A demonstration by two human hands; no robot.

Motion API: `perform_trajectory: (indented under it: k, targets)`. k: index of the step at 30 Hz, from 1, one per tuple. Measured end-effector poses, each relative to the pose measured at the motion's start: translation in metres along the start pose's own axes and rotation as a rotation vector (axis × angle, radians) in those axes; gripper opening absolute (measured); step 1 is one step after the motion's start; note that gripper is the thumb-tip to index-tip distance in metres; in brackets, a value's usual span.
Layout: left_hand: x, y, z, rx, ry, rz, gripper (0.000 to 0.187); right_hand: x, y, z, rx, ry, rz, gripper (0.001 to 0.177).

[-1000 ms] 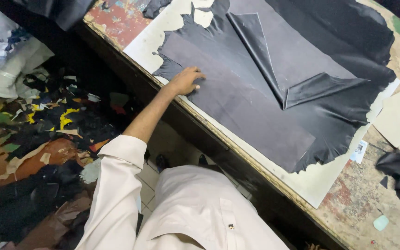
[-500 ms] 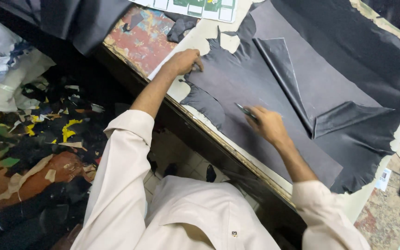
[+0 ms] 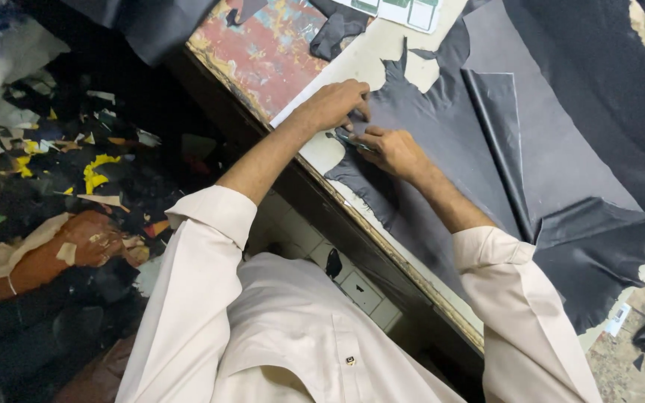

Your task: The person lays a large black leather hide flat on a worktable, places a paper pattern on top, and cuts the leather along the pattern edges using a utility knife. The person removes the cut leather piece and sets it aside, then repeats the process with another pattern placement.

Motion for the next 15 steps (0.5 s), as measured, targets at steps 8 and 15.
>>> perform_trajectory:
  k: [8,15]
  targets:
    - [0.009,-0.002,-0.003,-0.098,-0.019,-0.008,0.031,-0.013,0.0,0.003,-0.036,0.079,-0.035,0.033]
    - [0.007,-0.006,-0.001,-0.096,-0.013,0.036,0.024,-0.026,0.003,-0.037,0.07,0.153,-0.072,0.036]
Point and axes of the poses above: each hand's wrist, its own z-axis towards the middle knuckle, its own x-axis out of the palm, y = z × x, the point moved 1 cm from there along z, towards the middle knuckle, and after that the axes turned 1 degree about -y, right-handed, at the moved point
